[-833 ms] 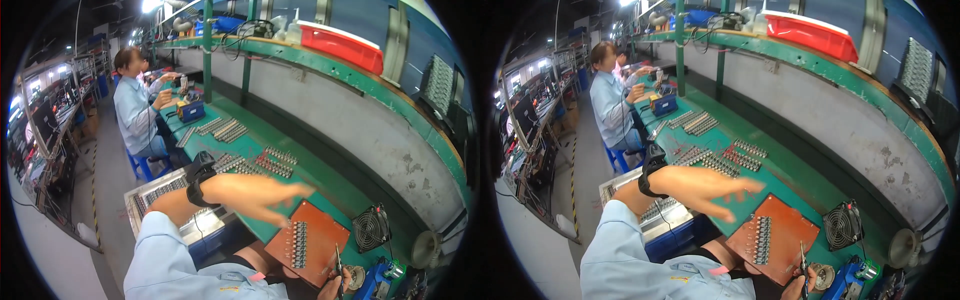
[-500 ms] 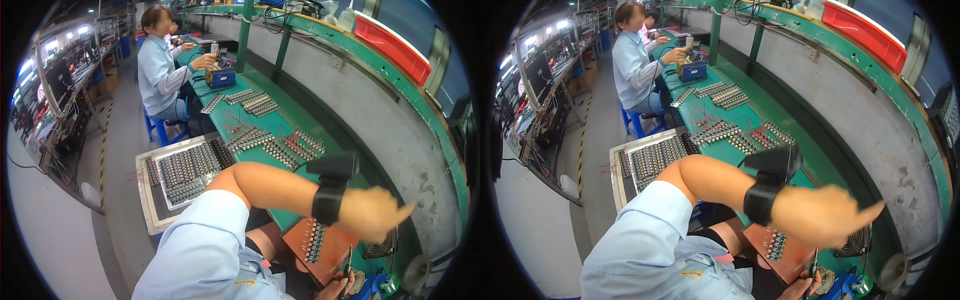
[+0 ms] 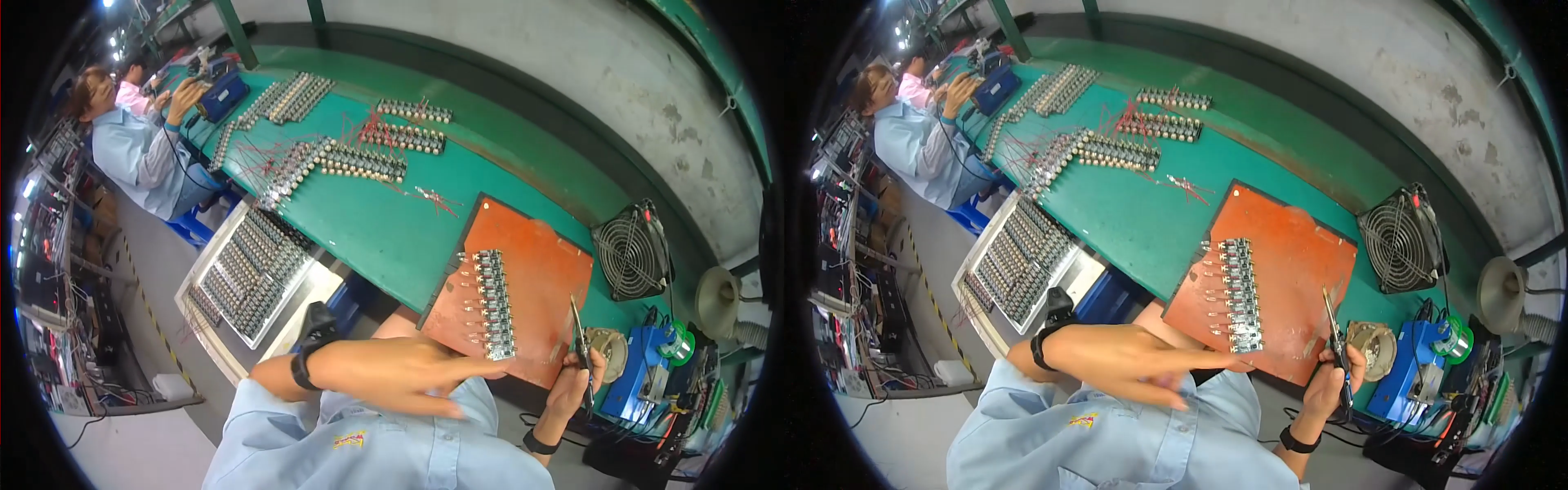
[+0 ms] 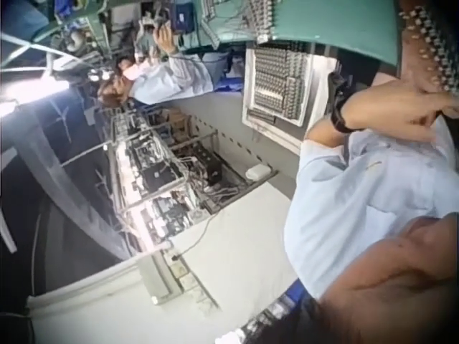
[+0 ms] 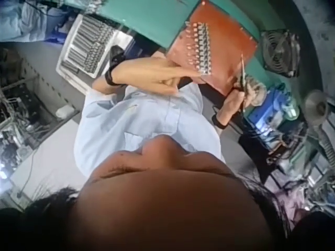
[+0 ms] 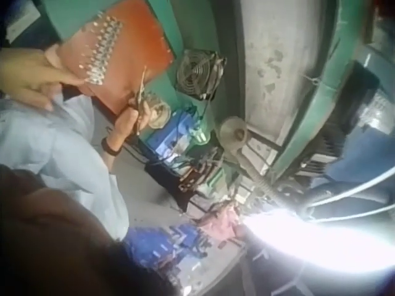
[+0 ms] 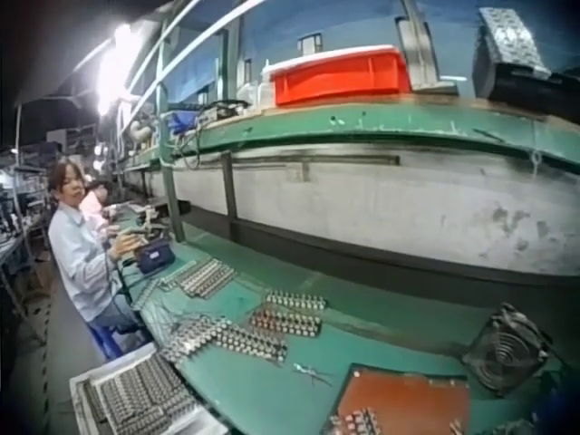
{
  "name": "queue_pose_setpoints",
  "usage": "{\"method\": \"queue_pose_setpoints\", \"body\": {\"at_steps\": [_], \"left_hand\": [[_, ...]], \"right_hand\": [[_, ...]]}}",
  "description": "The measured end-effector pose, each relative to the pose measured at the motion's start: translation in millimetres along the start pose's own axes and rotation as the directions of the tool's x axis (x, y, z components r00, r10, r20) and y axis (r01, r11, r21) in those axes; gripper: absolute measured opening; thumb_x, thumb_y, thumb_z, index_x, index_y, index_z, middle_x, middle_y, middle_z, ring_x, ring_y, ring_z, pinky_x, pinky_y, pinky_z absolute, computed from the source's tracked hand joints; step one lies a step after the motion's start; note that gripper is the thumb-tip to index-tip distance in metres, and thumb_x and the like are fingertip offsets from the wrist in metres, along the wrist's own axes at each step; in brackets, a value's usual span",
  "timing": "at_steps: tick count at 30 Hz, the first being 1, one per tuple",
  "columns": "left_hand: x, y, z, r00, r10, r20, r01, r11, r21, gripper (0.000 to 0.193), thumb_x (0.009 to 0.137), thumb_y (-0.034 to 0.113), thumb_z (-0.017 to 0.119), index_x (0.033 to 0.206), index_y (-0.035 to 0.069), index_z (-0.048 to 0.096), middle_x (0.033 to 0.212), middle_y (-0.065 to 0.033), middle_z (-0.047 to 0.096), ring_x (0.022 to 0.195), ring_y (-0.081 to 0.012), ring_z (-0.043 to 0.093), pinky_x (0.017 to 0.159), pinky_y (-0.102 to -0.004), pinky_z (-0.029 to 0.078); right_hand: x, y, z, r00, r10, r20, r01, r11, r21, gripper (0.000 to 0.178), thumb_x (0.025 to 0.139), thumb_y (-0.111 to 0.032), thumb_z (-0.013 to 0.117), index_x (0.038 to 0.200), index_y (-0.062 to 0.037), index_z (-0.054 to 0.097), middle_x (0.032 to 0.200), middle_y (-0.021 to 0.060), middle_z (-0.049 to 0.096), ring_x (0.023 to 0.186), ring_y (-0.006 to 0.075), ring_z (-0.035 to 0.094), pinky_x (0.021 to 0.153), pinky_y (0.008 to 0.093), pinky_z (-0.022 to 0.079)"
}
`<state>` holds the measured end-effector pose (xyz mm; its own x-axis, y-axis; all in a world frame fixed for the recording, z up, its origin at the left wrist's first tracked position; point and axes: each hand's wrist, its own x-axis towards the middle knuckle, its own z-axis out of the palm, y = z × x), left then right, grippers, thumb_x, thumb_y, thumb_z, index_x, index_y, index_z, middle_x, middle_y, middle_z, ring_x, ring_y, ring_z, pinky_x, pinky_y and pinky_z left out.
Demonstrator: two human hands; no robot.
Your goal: Soldering electronic components onto a printed circuit board at a factory workstation.
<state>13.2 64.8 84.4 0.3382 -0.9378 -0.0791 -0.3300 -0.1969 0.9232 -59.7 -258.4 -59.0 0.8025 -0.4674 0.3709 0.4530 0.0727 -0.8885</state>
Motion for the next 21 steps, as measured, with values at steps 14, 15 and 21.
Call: {"method": "queue_pose_setpoints", "body": {"at_steps": [14, 15, 21], "left_hand": [[8, -73, -61, 0.861, -0.145, -0.487, 0.227, 0.967, 0.113, 0.016, 0.084, 0.014, 0.064, 0.094, 0.003, 0.059, 0.084, -0.0126, 0.062, 0.077, -0.0283, 0.062, 0.066, -0.0351, 0.049], [5, -96, -67, 0.718, -0.090, -0.691, 0.331, 0.917, 0.225, 0.011, 0.082, 0.011, 0.064, 0.087, 0.003, 0.058, 0.079, -0.0145, 0.059, 0.071, -0.0311, 0.060, 0.063, -0.0379, 0.047], [14, -161, -110, 0.466, 0.139, -0.874, 0.508, 0.766, 0.393, 0.009, 0.081, 0.010, 0.065, 0.082, 0.005, 0.058, 0.078, -0.0113, 0.055, 0.080, -0.0316, 0.055, 0.071, -0.0415, 0.041]], "right_hand": [[-7, -4, -7, 0.999, 0.033, -0.025, -0.034, 0.999, -0.016, 0.049, 0.085, -0.034, 0.067, 0.118, -0.0020, 0.050, 0.091, 0.0069, 0.058, 0.082, 0.0157, 0.053, 0.077, 0.0303, 0.043], [-6, -3, -7, 0.999, 0.042, -0.024, -0.042, 0.999, -0.010, 0.050, 0.084, -0.035, 0.067, 0.118, -0.0022, 0.050, 0.091, 0.0066, 0.058, 0.082, 0.0153, 0.053, 0.077, 0.0302, 0.044], [-3, -1, -9, 0.998, 0.058, -0.011, -0.058, 0.998, -0.010, 0.050, 0.084, -0.036, 0.068, 0.118, -0.0032, 0.050, 0.093, 0.0064, 0.058, 0.083, 0.0145, 0.054, 0.077, 0.0295, 0.044]]}}
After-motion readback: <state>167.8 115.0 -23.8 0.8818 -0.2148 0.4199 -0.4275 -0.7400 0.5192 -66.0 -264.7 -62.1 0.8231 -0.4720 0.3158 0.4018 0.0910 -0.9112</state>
